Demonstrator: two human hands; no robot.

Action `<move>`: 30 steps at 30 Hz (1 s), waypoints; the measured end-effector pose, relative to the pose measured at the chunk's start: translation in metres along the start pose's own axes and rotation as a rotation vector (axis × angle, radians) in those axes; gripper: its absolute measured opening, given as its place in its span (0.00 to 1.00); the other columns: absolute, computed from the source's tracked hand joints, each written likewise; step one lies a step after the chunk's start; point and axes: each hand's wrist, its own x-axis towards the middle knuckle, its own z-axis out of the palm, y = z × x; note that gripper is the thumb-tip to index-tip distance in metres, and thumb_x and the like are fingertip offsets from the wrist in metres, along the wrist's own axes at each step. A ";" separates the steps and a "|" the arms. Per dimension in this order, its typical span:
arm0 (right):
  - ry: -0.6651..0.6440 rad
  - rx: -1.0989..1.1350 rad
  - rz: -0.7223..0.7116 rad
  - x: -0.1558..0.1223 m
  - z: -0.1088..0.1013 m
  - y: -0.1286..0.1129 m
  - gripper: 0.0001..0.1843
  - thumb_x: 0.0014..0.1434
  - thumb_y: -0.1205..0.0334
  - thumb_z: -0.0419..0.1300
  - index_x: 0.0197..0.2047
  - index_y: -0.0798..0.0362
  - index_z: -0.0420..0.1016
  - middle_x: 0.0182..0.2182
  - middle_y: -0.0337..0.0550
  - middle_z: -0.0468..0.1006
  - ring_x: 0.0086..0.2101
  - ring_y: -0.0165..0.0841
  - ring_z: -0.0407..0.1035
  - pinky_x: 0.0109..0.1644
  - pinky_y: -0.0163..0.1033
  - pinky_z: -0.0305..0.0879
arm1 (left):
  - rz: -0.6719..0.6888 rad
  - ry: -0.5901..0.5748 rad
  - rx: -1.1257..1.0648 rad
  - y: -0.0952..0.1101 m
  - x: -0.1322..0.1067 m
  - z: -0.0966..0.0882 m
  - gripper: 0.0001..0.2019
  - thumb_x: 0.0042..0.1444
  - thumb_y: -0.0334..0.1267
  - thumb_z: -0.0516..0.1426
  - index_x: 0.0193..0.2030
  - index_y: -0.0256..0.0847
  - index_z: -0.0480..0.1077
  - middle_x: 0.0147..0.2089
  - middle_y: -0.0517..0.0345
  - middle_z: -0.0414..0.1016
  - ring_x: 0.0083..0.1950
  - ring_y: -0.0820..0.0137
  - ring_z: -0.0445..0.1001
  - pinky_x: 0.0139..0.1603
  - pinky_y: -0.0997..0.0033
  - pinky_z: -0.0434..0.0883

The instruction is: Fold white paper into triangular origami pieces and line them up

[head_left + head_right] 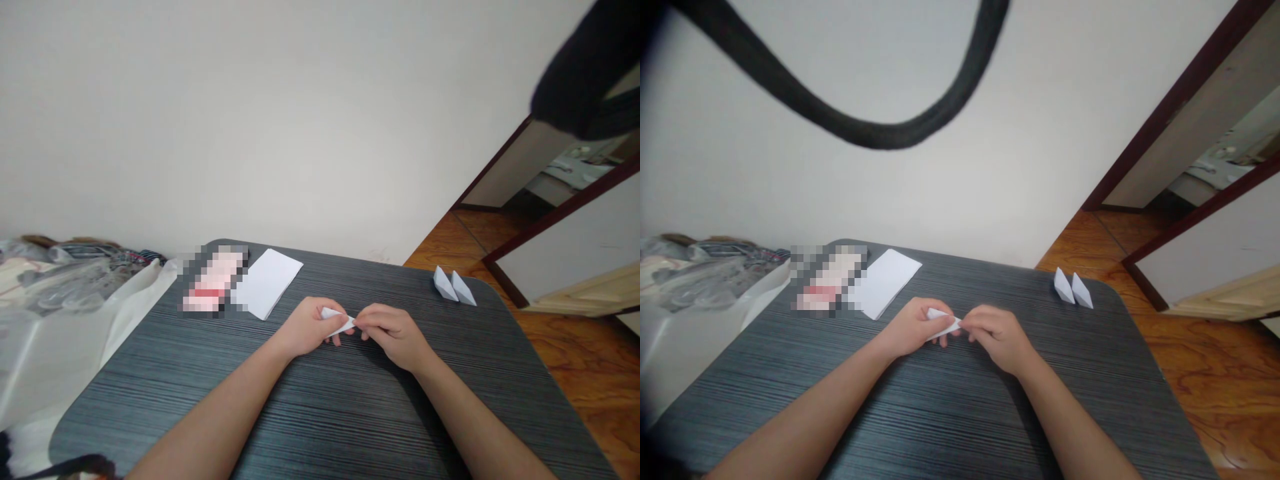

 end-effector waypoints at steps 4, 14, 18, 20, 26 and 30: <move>-0.043 -0.059 -0.030 -0.001 -0.001 0.000 0.14 0.63 0.65 0.50 0.41 0.48 0.78 0.33 0.44 0.76 0.30 0.31 0.70 0.36 0.37 0.66 | -0.002 -0.010 0.002 -0.004 0.001 0.000 0.12 0.53 0.42 0.55 0.34 0.33 0.73 0.32 0.50 0.77 0.25 0.75 0.71 0.23 0.78 0.64; 0.035 0.141 0.266 -0.002 0.005 -0.001 0.10 0.62 0.61 0.52 0.42 0.53 0.72 0.21 0.38 0.74 0.22 0.29 0.69 0.28 0.33 0.64 | 0.036 0.005 0.038 -0.006 0.003 0.000 0.10 0.53 0.39 0.56 0.32 0.34 0.73 0.27 0.54 0.75 0.23 0.76 0.69 0.23 0.79 0.63; -0.042 0.063 0.303 0.000 0.006 -0.003 0.13 0.62 0.62 0.50 0.31 0.54 0.73 0.18 0.37 0.72 0.21 0.28 0.67 0.29 0.33 0.62 | 0.040 -0.006 0.070 -0.008 0.003 0.000 0.09 0.52 0.39 0.56 0.33 0.34 0.73 0.24 0.56 0.74 0.24 0.75 0.70 0.24 0.79 0.63; -0.088 0.047 0.312 0.001 0.006 -0.005 0.14 0.62 0.63 0.51 0.28 0.54 0.73 0.18 0.37 0.71 0.20 0.27 0.66 0.27 0.32 0.61 | 0.038 -0.008 0.089 -0.009 0.002 0.000 0.10 0.52 0.39 0.56 0.33 0.34 0.73 0.25 0.55 0.74 0.24 0.74 0.70 0.24 0.78 0.63; -0.095 0.041 0.316 0.002 0.008 -0.007 0.13 0.61 0.64 0.51 0.26 0.54 0.69 0.20 0.37 0.72 0.20 0.27 0.66 0.26 0.31 0.60 | 0.041 -0.022 0.124 -0.006 0.001 0.000 0.11 0.53 0.39 0.55 0.34 0.34 0.74 0.24 0.55 0.73 0.24 0.74 0.70 0.24 0.78 0.63; -0.093 0.050 0.307 0.002 0.008 -0.006 0.13 0.61 0.64 0.50 0.26 0.54 0.69 0.21 0.37 0.72 0.20 0.27 0.66 0.26 0.31 0.60 | 0.039 -0.022 0.122 -0.004 0.001 -0.001 0.11 0.53 0.39 0.55 0.33 0.34 0.73 0.25 0.54 0.74 0.25 0.73 0.71 0.24 0.78 0.63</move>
